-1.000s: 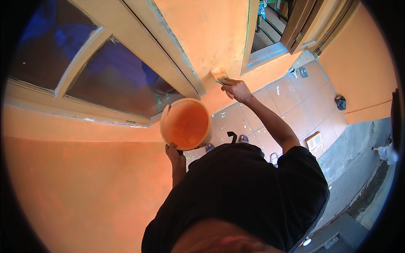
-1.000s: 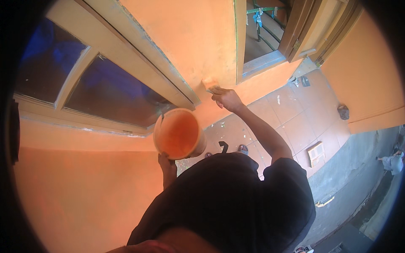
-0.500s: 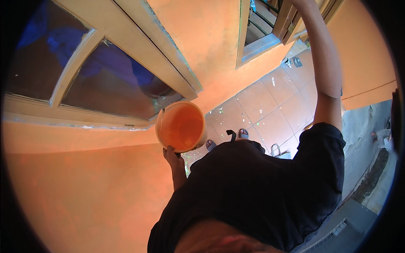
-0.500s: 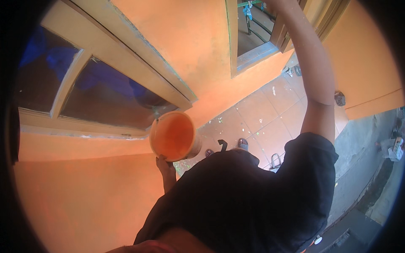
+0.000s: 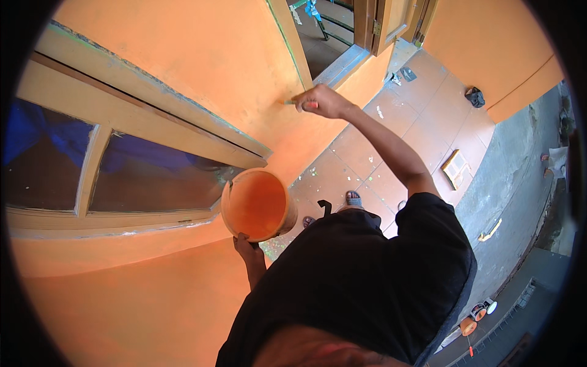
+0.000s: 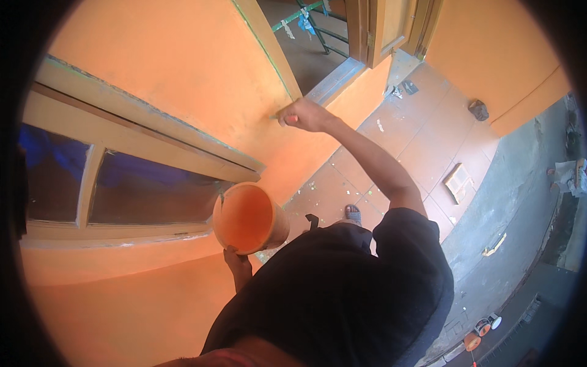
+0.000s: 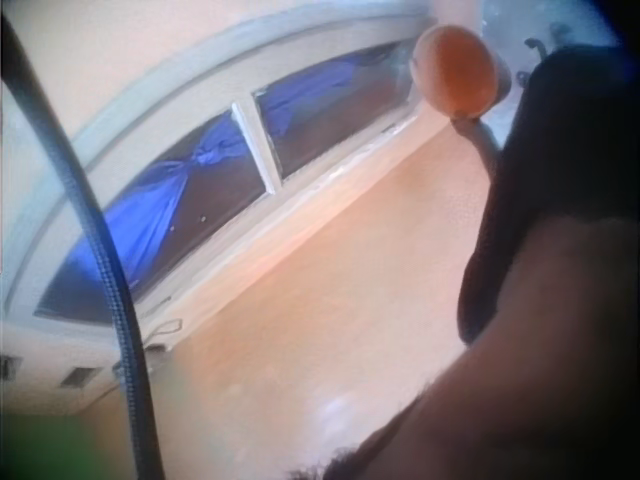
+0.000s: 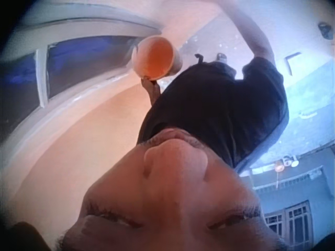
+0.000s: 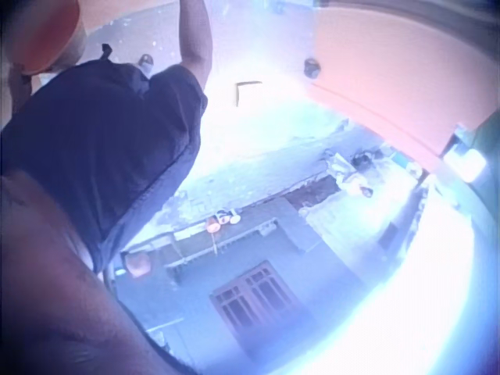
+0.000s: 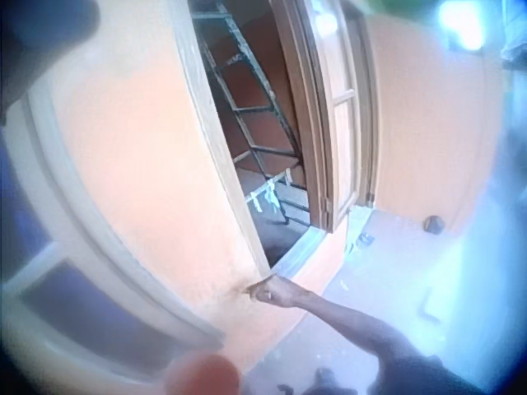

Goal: The person paints an exterior wall orange using a brush and a bucket of paint. They sit on the floor, repeatedly dip the brush into the bucket, and apply paint to the wall surface and around a window frame.

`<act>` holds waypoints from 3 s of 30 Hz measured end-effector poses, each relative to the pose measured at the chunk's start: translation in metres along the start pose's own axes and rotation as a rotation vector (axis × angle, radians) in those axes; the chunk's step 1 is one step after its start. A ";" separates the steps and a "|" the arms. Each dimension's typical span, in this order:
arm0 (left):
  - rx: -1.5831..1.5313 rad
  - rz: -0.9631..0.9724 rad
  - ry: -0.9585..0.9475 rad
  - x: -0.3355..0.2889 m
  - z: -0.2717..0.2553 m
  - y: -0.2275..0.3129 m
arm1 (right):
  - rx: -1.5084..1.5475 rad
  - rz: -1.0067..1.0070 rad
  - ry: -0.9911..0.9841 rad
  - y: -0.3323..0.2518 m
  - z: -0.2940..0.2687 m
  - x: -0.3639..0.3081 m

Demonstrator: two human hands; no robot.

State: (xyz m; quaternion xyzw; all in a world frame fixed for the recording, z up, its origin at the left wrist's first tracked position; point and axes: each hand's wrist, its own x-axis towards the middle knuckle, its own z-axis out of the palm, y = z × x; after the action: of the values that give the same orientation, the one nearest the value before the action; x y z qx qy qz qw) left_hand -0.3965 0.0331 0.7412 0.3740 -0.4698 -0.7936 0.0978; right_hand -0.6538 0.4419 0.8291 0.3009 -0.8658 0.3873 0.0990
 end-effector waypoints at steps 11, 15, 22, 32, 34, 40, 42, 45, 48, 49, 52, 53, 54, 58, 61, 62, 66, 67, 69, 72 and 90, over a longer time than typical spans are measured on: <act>0.278 0.065 -0.224 0.011 0.018 -0.031 | 1.448 -0.197 1.014 -0.086 -0.056 0.156; 0.146 -0.081 -0.177 0.017 0.023 -0.025 | 1.431 0.026 1.214 -0.013 0.085 0.082; 0.169 -0.103 -0.131 0.018 0.012 0.006 | 1.023 1.137 1.513 0.057 0.221 -0.036; 0.196 -0.111 -0.211 0.029 -0.020 0.017 | 1.138 -0.138 1.278 -0.116 -0.032 0.131; 0.224 -0.113 -0.205 0.036 -0.024 0.017 | 1.267 -0.198 1.202 -0.134 -0.062 0.154; 0.154 -0.101 -0.223 0.057 -0.037 0.011 | 1.496 -0.020 1.367 -0.030 0.058 0.105; 0.289 0.040 -0.311 0.059 -0.040 0.008 | 1.460 0.302 1.474 0.017 0.139 0.042; 0.485 0.168 -0.405 0.056 -0.038 0.011 | 1.165 0.938 1.509 0.063 0.224 -0.032; 0.196 -0.089 -0.269 0.050 -0.021 0.015 | 0.916 1.039 1.412 0.071 0.218 -0.023; 0.211 -0.096 -0.276 0.046 -0.019 0.016 | 0.890 1.122 1.320 0.061 0.203 -0.009; 0.245 -0.111 -0.219 0.040 -0.014 0.013 | 0.352 0.779 1.228 0.011 0.126 0.052; 0.250 -0.111 -0.204 0.040 -0.015 0.011 | 0.572 0.560 1.230 -0.009 0.100 0.062; 0.236 -0.135 -0.226 0.041 -0.015 0.008 | 0.749 0.415 1.240 -0.030 0.077 0.068; 0.230 -0.196 -0.242 0.045 -0.017 -0.004 | 1.338 -0.038 1.180 -0.064 0.036 0.092; 0.284 -0.190 -0.210 0.040 -0.013 -0.003 | 1.539 -0.095 1.238 -0.028 0.083 0.081; 0.281 -0.180 -0.219 0.038 -0.011 -0.002 | 1.600 0.087 1.294 -0.008 0.113 0.066; 0.274 -0.158 -0.198 0.030 -0.006 0.003 | 1.462 0.748 1.412 0.080 0.225 -0.035; 0.279 -0.163 -0.200 0.029 -0.005 0.004 | 1.310 0.845 1.356 0.092 0.245 -0.061; 0.289 -0.141 -0.227 0.031 0.004 0.002 | 1.170 0.980 1.273 0.107 0.249 -0.090; 0.340 -0.086 -0.232 0.027 0.018 0.003 | 1.195 0.896 1.200 0.073 0.207 -0.106; 0.379 0.273 -0.739 -0.018 0.133 -0.032 | -0.089 0.679 0.145 -0.120 0.129 -0.130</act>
State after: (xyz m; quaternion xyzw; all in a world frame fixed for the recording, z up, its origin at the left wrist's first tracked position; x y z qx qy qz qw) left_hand -0.4692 0.1492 0.7611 0.0106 -0.6558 -0.7536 -0.0435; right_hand -0.4700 0.3432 0.7614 -0.0370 -0.9232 0.3804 0.0390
